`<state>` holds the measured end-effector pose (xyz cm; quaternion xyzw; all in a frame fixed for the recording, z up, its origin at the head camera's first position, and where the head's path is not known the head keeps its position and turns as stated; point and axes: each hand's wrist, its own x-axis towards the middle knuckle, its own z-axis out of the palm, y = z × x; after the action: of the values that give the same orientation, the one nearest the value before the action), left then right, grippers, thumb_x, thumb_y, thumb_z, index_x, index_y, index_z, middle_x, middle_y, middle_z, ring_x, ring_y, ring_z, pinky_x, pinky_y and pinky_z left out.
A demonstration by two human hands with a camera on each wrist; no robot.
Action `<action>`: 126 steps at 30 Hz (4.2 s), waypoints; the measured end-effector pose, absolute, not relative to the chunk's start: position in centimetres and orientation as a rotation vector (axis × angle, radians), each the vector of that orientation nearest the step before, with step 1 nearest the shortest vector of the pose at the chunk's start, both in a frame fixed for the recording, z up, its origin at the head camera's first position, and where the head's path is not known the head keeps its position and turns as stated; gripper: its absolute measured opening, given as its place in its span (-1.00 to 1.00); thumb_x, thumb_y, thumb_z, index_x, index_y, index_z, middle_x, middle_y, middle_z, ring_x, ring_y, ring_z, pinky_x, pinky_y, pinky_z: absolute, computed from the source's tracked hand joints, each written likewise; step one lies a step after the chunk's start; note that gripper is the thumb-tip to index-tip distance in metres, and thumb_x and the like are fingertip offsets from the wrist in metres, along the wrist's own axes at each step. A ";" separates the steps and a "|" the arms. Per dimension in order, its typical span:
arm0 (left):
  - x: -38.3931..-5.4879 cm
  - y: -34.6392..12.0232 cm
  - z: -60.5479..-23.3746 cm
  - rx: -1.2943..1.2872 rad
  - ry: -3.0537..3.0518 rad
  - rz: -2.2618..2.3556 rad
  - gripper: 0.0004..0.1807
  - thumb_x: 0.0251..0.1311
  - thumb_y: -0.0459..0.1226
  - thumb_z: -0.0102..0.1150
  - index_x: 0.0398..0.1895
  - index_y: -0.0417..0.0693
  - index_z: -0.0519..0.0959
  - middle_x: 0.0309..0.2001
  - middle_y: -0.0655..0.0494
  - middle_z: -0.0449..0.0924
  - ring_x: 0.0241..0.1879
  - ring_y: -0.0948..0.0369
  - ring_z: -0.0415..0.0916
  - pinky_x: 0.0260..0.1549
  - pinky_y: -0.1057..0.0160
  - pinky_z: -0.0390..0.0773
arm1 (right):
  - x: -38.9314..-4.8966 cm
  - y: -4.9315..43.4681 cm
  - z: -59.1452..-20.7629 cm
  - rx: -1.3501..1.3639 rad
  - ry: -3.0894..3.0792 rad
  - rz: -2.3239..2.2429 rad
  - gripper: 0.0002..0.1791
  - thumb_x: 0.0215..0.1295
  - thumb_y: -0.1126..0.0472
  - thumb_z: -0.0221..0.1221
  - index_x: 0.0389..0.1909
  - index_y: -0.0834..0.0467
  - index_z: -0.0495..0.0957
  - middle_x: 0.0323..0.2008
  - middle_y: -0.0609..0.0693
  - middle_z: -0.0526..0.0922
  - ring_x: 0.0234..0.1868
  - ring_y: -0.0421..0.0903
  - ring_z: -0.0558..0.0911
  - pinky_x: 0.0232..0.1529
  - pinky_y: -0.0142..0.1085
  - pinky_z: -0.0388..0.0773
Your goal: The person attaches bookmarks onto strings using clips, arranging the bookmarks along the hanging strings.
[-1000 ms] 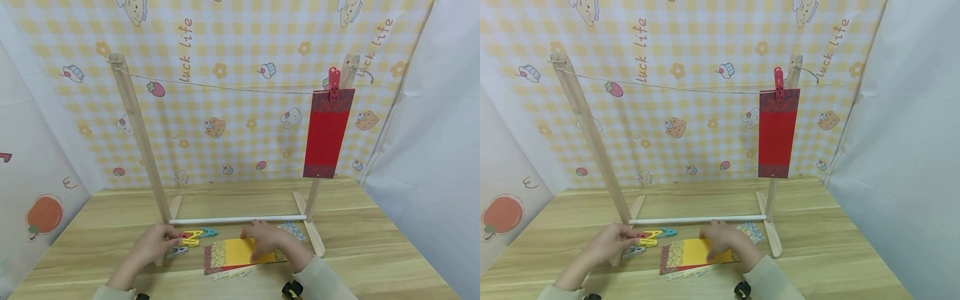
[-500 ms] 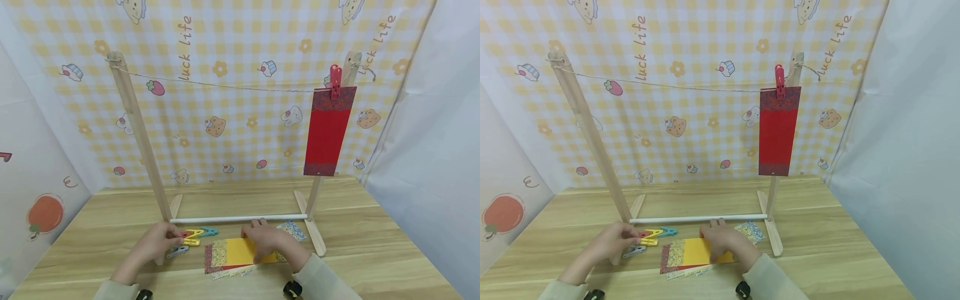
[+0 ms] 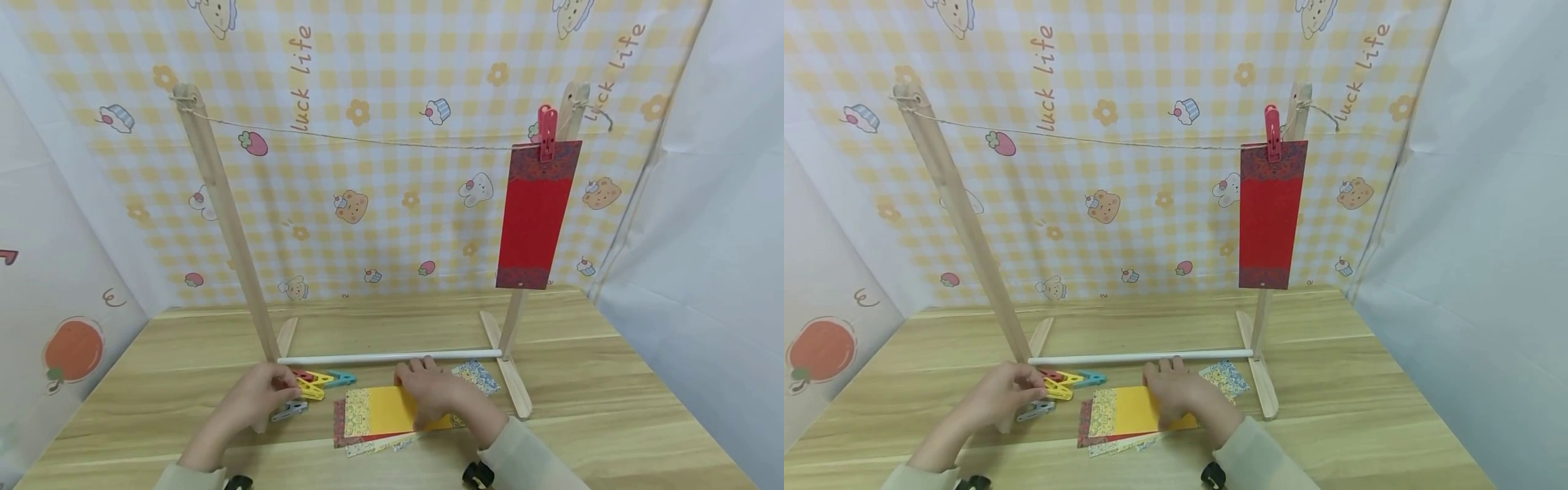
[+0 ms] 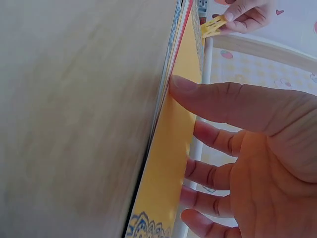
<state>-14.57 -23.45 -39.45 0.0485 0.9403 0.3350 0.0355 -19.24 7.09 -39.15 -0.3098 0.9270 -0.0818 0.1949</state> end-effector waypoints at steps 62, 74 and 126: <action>-14.7 -19.1 -36.4 -0.020 2.711 1.726 -0.56 0.18 -0.36 0.35 0.14 -0.27 0.57 -0.06 -0.13 0.70 -0.05 0.07 0.67 -0.32 0.34 0.70 | -20.5 11.1 -37.2 -1.023 2.410 -0.911 -0.88 0.33 0.39 0.15 -0.22 0.12 0.53 -0.38 -0.12 0.42 -0.35 -0.19 0.34 -0.32 -0.35 0.30; -15.1 -19.4 -36.2 0.098 2.678 1.793 -0.59 0.25 -0.35 0.29 0.16 -0.22 0.54 0.06 -0.15 0.66 0.07 0.06 0.61 -0.14 0.46 0.64 | -20.8 12.6 -36.1 -1.055 2.446 -0.964 -0.94 0.35 0.35 0.17 -0.25 0.12 0.52 -0.41 -0.12 0.42 -0.32 -0.17 0.38 -0.32 -0.36 0.32; -14.4 -16.7 -32.9 0.227 2.605 2.054 -0.55 0.19 -0.36 0.35 0.17 -0.22 0.56 0.06 -0.16 0.67 -0.04 0.39 0.63 -0.06 0.42 0.66 | -18.2 14.3 -32.2 -1.205 2.548 -1.263 -0.88 0.28 0.28 0.29 -0.22 0.09 0.56 -0.40 -0.11 0.57 -0.32 -0.28 0.48 -0.38 -0.42 0.49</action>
<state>-14.44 -16.71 -32.95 0.0681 0.7802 0.6151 -0.0915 -18.24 14.32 -32.20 -0.3902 0.8246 -0.4087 0.0266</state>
